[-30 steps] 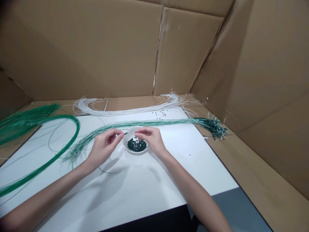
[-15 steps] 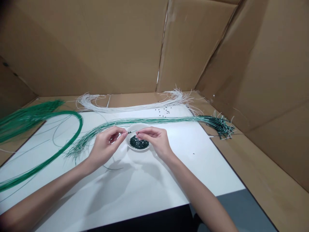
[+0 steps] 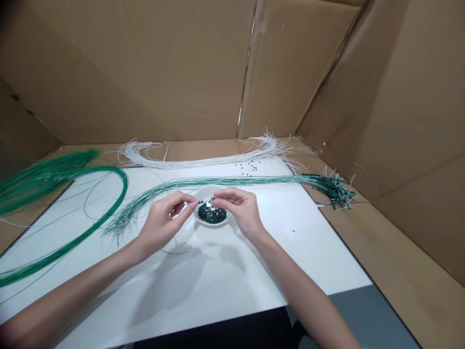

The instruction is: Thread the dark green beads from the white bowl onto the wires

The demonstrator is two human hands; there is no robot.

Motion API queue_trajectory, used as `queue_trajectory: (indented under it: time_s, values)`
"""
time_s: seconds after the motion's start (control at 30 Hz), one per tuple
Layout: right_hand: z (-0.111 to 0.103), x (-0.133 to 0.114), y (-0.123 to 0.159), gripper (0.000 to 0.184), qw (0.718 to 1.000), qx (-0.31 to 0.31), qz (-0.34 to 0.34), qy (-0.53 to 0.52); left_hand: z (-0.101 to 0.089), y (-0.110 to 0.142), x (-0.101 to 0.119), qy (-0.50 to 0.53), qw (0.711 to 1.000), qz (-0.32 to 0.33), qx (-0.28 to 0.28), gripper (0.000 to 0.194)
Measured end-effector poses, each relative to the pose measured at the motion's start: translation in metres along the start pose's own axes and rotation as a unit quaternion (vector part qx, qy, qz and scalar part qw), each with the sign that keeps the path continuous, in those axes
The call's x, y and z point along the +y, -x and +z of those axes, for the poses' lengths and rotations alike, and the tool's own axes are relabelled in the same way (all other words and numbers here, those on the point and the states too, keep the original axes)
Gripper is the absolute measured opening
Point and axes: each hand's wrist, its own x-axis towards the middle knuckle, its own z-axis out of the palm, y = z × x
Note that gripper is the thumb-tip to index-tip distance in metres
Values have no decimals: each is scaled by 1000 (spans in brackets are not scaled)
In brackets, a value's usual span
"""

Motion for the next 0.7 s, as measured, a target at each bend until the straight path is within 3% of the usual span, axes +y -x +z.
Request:
queue_trajectory:
  time_s: [0.7]
  values:
    - [0,-3,2,14,998,1,-14,54,0,0,1,0,1000,12,-8,14]
